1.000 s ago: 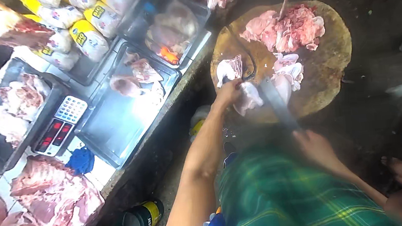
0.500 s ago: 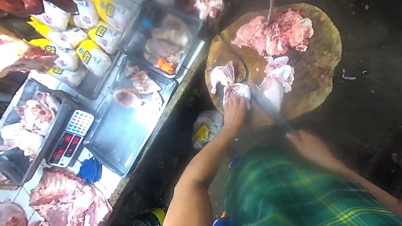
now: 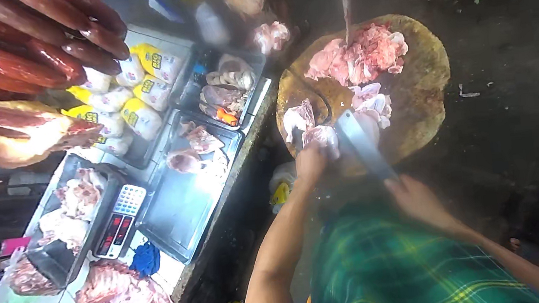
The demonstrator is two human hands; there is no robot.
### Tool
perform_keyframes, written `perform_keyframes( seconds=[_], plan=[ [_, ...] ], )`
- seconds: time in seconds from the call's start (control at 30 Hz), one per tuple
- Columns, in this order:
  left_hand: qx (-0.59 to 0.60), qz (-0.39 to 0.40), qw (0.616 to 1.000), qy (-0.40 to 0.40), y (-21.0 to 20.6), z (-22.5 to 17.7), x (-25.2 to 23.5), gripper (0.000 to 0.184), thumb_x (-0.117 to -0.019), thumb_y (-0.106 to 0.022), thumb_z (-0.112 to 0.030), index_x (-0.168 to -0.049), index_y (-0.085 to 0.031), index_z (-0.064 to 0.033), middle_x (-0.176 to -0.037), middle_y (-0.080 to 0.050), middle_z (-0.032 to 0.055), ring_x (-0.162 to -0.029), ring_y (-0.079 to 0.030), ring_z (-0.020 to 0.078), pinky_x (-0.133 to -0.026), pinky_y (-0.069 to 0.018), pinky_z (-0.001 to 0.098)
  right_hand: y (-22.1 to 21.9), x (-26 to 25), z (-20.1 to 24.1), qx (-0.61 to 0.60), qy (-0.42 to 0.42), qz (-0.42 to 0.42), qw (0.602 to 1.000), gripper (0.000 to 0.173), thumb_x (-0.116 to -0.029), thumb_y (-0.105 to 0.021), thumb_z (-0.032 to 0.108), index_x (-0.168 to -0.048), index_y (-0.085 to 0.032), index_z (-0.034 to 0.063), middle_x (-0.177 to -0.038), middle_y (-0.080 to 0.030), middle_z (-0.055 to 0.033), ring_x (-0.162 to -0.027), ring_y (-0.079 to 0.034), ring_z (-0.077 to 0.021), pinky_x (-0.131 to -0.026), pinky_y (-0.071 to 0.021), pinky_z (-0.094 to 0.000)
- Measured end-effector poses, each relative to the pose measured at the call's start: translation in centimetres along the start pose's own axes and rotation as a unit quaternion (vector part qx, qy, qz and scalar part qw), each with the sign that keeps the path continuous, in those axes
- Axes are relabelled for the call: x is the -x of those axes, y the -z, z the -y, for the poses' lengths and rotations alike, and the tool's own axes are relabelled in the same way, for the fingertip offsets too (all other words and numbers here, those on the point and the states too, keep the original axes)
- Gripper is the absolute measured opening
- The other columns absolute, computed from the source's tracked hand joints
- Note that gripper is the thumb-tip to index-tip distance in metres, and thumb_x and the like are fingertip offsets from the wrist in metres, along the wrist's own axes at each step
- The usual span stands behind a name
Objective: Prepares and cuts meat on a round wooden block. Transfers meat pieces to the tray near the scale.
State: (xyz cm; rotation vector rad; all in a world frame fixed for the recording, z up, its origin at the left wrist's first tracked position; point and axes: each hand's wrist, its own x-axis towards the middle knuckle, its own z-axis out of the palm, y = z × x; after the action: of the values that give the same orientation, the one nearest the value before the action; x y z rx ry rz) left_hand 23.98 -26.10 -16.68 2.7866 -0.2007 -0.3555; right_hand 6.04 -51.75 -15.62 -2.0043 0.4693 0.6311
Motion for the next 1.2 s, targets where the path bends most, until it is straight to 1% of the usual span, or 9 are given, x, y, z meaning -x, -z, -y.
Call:
perform_keyframes(
  seconds=[0.07, 0.13, 0.23, 0.33, 0.43, 0.63, 0.77, 1.0, 1.2],
  plan=[
    [0.034, -0.010, 0.999, 0.019, 0.7, 0.6, 0.0, 0.032, -0.1012, -0.060, -0.039, -0.110, -0.073, -0.0105, -0.107, -0.073, 0.0125, -0.100, -0.071, 0.0319, -0.087, -0.0572, 0.0577, -0.8, -1.4, 2.2, -0.103, -0.010, 0.032, 0.994, 0.054, -0.1056, -0.045, 0.058, -0.121, -0.060, 0.0091, -0.070, -0.059, -0.0046, -0.051, -0.059, -0.0179, -0.049, -0.0552, -0.0376],
    [0.057, 0.002, 0.998, 0.041, 1.1, 0.7, -0.2, 0.036, -0.0994, -0.063, -0.043, -0.117, -0.071, -0.0120, -0.102, -0.074, 0.0126, -0.095, -0.072, 0.0321, -0.084, -0.0578, 0.0590, -1.8, -3.8, 4.4, -0.179, -0.020, 0.061, 0.982, 0.048, -0.1077, -0.046, 0.052, -0.120, -0.058, 0.0075, -0.069, -0.058, -0.0039, -0.049, -0.057, -0.0156, -0.047, -0.0544, -0.0336],
    [0.074, 0.024, 0.995, 0.061, 1.5, 0.9, -0.5, 0.033, -0.0984, -0.065, -0.041, -0.117, -0.073, -0.0158, -0.099, -0.075, 0.0115, -0.094, -0.073, 0.0319, -0.084, -0.0572, 0.0604, -3.6, -7.7, 6.2, -0.248, -0.016, 0.074, 0.966, 0.049, -0.1068, -0.048, 0.053, -0.124, -0.058, 0.0073, -0.070, -0.058, -0.0059, -0.049, -0.057, -0.0166, -0.048, -0.0549, -0.0331],
    [0.086, 0.025, 0.994, 0.057, 1.8, 1.2, -0.8, 0.030, -0.0993, -0.063, -0.040, -0.111, -0.075, -0.0157, -0.098, -0.075, 0.0084, -0.093, -0.072, 0.0272, -0.085, -0.0574, 0.0573, -4.7, -9.6, 7.1, -0.270, -0.006, 0.084, 0.959, 0.050, -0.1055, -0.049, 0.056, -0.115, -0.060, 0.0074, -0.067, -0.058, -0.0078, -0.046, -0.057, -0.0180, -0.045, -0.0550, -0.0340],
    [0.078, 0.015, 0.996, 0.049, 2.4, 1.4, -0.8, 0.029, -0.0989, -0.064, -0.043, -0.109, -0.077, -0.0182, -0.102, -0.076, 0.0046, -0.096, -0.072, 0.0226, -0.088, -0.0581, 0.0549, -5.2, -10.2, 7.5, -0.282, -0.009, 0.106, 0.953, 0.053, -0.1041, -0.049, 0.059, -0.120, -0.059, 0.0100, -0.068, -0.059, -0.0076, -0.047, -0.057, -0.0182, -0.046, -0.0550, -0.0341],
    [0.061, 0.008, 0.996, 0.058, 3.5, 0.2, -1.7, 0.025, -0.0975, -0.063, -0.035, -0.096, -0.076, -0.0134, -0.087, -0.074, 0.0076, -0.084, -0.072, 0.0257, -0.079, -0.0571, 0.0560, -3.8, -6.4, 3.2, -0.236, -0.030, 0.193, 0.952, 0.050, -0.1067, -0.046, 0.056, -0.117, -0.057, 0.0080, -0.068, -0.056, -0.0049, -0.046, -0.053, -0.0160, -0.044, -0.0527, -0.0330],
    [0.074, 0.000, 0.994, 0.077, 4.0, 1.1, -1.0, 0.026, -0.0973, -0.067, -0.039, -0.102, -0.078, -0.0157, -0.092, -0.076, 0.0048, -0.087, -0.073, 0.0217, -0.083, -0.0585, 0.0538, -1.5, -2.0, -2.2, -0.187, -0.041, 0.229, 0.954, 0.051, -0.1056, -0.046, 0.058, -0.115, -0.061, 0.0100, -0.069, -0.057, -0.0018, -0.050, -0.055, -0.0140, -0.048, -0.0521, -0.0312],
    [0.117, 0.011, 0.987, 0.111, 5.2, 1.8, 0.8, 0.026, -0.0946, -0.072, -0.039, -0.105, -0.078, -0.0163, -0.096, -0.076, 0.0049, -0.089, -0.073, 0.0214, -0.084, -0.0579, 0.0539, -5.1, -7.9, 4.4, -0.344, -0.045, 0.204, 0.915, 0.044, -0.1109, -0.040, 0.047, -0.114, -0.056, 0.0065, -0.068, -0.054, -0.0042, -0.045, -0.051, -0.0144, -0.043, -0.0519, -0.0306],
    [0.119, -0.045, 0.984, 0.127, 5.1, 2.8, 1.0, 0.023, -0.0971, -0.069, -0.037, -0.103, -0.078, -0.0166, -0.092, -0.076, 0.0017, -0.086, -0.073, 0.0173, -0.082, -0.0594, 0.0497, -4.1, -4.5, -1.4, -0.137, -0.003, 0.255, 0.957, 0.057, -0.1047, -0.044, 0.062, -0.119, -0.061, 0.0086, -0.072, -0.059, -0.0049, -0.053, -0.057, -0.0172, -0.051, -0.0544, -0.0366]
  ],
)
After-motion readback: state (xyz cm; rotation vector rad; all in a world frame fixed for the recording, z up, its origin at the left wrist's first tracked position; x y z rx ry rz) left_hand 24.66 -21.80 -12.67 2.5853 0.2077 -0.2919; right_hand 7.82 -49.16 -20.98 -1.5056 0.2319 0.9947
